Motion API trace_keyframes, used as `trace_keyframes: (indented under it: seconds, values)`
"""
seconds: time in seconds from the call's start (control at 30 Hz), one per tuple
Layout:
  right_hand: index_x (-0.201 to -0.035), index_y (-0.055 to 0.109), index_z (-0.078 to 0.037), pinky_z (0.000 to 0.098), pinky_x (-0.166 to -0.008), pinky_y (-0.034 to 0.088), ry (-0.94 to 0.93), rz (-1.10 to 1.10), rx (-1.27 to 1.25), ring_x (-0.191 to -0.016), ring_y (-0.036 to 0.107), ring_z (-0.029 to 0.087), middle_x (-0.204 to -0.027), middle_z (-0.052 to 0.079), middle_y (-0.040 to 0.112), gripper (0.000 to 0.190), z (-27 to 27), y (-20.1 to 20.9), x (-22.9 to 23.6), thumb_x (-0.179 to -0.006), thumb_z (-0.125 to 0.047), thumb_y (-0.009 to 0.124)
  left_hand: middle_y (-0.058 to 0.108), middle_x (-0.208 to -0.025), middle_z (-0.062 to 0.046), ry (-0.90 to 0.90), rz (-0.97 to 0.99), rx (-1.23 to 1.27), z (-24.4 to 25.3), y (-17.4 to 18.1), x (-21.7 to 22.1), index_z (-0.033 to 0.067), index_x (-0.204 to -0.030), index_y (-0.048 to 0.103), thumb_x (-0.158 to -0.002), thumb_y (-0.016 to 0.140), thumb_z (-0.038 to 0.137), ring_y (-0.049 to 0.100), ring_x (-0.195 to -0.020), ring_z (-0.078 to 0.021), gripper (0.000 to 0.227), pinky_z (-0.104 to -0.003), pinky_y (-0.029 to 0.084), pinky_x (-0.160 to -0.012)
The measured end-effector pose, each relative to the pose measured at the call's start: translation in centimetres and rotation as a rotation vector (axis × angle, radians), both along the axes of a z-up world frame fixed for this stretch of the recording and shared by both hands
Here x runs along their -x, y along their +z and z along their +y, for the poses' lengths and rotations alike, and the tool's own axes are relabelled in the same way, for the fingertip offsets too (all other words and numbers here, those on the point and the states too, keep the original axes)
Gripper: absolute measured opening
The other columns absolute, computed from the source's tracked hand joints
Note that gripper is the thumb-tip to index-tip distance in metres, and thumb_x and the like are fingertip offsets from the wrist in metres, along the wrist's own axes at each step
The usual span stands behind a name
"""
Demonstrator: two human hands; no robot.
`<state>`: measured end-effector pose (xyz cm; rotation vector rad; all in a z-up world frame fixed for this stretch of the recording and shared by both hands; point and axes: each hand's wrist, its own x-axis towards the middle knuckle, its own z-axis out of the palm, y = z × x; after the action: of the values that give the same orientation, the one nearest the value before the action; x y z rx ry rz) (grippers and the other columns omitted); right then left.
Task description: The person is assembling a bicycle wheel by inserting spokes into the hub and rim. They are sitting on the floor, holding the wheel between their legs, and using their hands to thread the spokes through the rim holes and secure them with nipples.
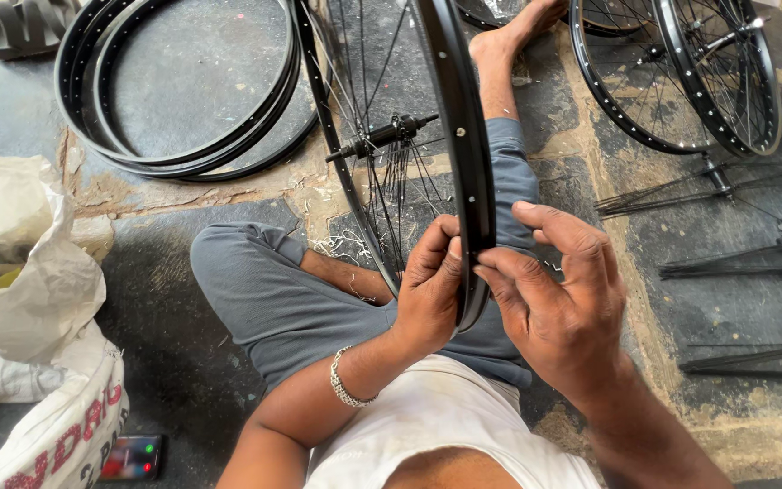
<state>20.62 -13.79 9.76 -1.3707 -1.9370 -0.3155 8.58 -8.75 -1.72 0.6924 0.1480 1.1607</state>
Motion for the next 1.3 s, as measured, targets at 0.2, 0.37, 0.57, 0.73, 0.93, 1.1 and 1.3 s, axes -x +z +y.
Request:
trace_keyframes:
  seconds: [0.2, 0.37, 0.57, 0.73, 0.93, 1.1, 1.3]
  values:
    - [-0.096, 0.077, -0.008, 0.0399, -0.092, 0.054, -0.076, -0.280, 0.028, -0.116, 0.059, 0.031, -0.126, 0.010, 0.060, 0.021, 0.0, 3.6, 1.4, -0.078, -0.013, 0.086, 0.060, -0.109, 0.003, 0.046, 0.032, -0.008, 0.1, 0.0, -0.4, 0.0056, -0.120, 0.055, -0.115, 0.051, 0.018, 0.055, -0.101, -0.0031, 0.014, -0.021, 0.047, -0.091]
    - [-0.093, 0.077, -0.008, 0.0411, -0.093, 0.054, -0.068, -0.263, 0.105, -0.116, 0.061, 0.031, -0.130, 0.010, 0.061, 0.021, 0.4, 5.0, 2.1, -0.074, -0.013, 0.085, 0.060, -0.107, 0.003, 0.056, -0.015, -0.034, 0.3, -0.2, -0.7, 0.0060, -0.121, 0.055, -0.117, 0.050, 0.019, 0.054, -0.102, -0.0023, 0.015, -0.020, 0.047, -0.092]
    - [-0.094, 0.077, -0.008, 0.0403, -0.093, 0.055, -0.035, -0.250, 0.147, -0.113, 0.063, 0.029, -0.132, 0.009, 0.061, 0.023, 0.7, 4.7, 1.7, -0.074, -0.016, 0.084, 0.060, -0.104, 0.002, 0.078, -0.014, -0.056, 0.2, -0.9, -1.2, 0.0053, -0.121, 0.054, -0.119, 0.049, 0.021, 0.056, -0.100, -0.0015, 0.017, -0.020, 0.049, -0.090]
    - [-0.093, 0.079, -0.011, 0.0372, -0.087, 0.055, -0.052, -0.326, 0.189, -0.109, 0.063, 0.027, -0.132, 0.006, 0.058, 0.022, 0.7, 4.7, 1.1, -0.074, -0.021, 0.083, 0.064, -0.104, -0.005, -0.002, -0.158, -0.007, -0.3, -1.4, -1.9, 0.0040, -0.120, 0.051, -0.120, 0.049, 0.024, 0.066, -0.094, -0.0100, 0.020, -0.026, 0.058, -0.081]
    - [-0.094, 0.080, -0.016, 0.0369, -0.084, 0.055, -0.066, -0.322, 0.240, -0.106, 0.062, 0.026, -0.132, 0.004, 0.057, 0.022, 0.8, 4.9, 1.0, -0.074, -0.024, 0.083, 0.064, -0.107, -0.008, -0.054, -0.159, 0.008, -0.2, -2.0, -2.0, 0.0011, -0.123, 0.051, -0.121, 0.048, 0.026, 0.068, -0.090, -0.0131, 0.025, -0.031, 0.060, -0.083]
    - [-0.095, 0.080, -0.017, 0.0368, -0.083, 0.057, -0.070, -0.348, 0.238, -0.105, 0.061, 0.025, -0.129, 0.004, 0.056, 0.023, 0.7, 4.9, 0.6, -0.073, -0.024, 0.083, 0.064, -0.107, -0.009, -0.056, -0.177, -0.049, 0.0, -2.3, -2.2, 0.0015, -0.119, 0.049, -0.122, 0.048, 0.026, 0.069, -0.089, -0.0150, 0.025, -0.029, 0.059, -0.079]
    - [-0.099, 0.076, -0.013, 0.0346, -0.087, 0.058, -0.049, -0.252, 0.183, -0.111, 0.065, 0.023, -0.137, 0.006, 0.056, 0.020, 0.8, 2.9, 0.0, -0.084, -0.024, 0.082, 0.063, -0.110, -0.009, -0.066, -0.216, -0.045, 0.1, -2.6, -2.4, 0.0017, -0.120, 0.049, -0.122, 0.048, 0.025, 0.068, -0.090, -0.0154, 0.024, -0.030, 0.058, -0.080]
